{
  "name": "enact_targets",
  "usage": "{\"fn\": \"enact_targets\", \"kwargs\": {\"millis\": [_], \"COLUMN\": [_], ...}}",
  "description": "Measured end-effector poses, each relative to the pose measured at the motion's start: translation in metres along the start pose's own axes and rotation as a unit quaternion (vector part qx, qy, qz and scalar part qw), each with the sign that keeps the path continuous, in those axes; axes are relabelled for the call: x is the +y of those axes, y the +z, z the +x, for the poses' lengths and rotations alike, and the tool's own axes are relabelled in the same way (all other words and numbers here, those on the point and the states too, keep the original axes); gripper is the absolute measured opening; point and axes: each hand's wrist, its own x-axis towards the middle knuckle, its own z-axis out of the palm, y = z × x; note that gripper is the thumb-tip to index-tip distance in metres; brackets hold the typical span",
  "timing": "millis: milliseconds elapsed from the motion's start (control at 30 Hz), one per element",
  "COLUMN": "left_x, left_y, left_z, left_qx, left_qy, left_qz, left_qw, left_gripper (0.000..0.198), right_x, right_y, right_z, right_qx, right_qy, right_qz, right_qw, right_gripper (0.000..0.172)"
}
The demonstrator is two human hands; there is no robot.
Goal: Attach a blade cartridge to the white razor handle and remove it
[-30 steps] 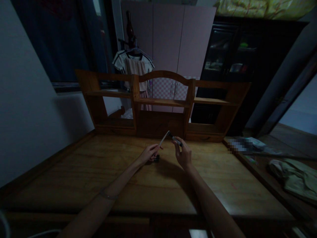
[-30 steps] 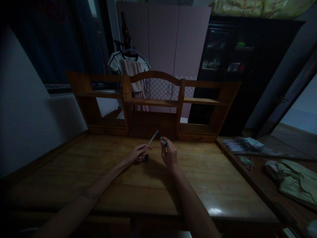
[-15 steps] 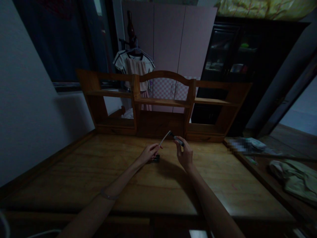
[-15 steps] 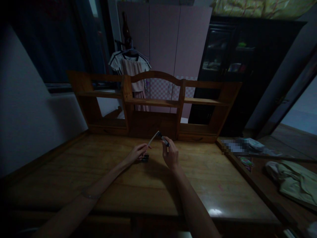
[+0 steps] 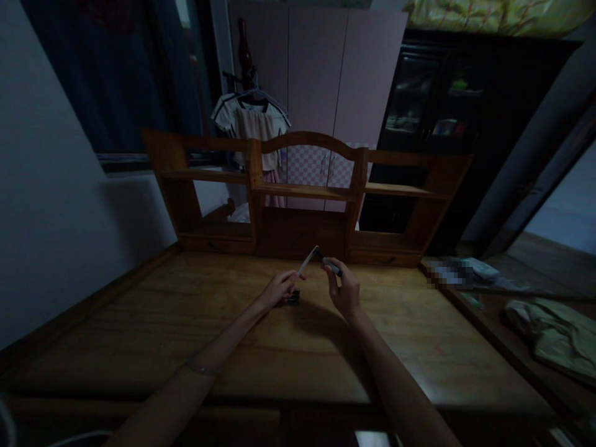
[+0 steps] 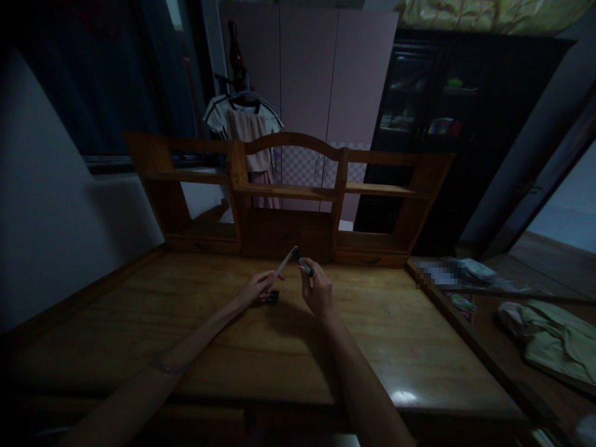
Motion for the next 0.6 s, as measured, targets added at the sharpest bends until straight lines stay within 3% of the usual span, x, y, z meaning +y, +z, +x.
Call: {"fn": "enact_targets", "kwargs": {"millis": [600], "left_x": [0.0047], "left_y": [0.0031], "left_z": [-0.0018], "left_qx": [-0.004], "left_qy": [0.011], "left_qz": [-0.011], "left_qw": [1.000], "left_gripper": [0.039], "right_x": [0.0020], "right_y": [0.0015], "right_z": [0.0010], "right_qx": [0.027], "right_qy": [0.014], "right_qz": [-0.013], "right_qw": [0.999], "right_gripper": [0.023]}}
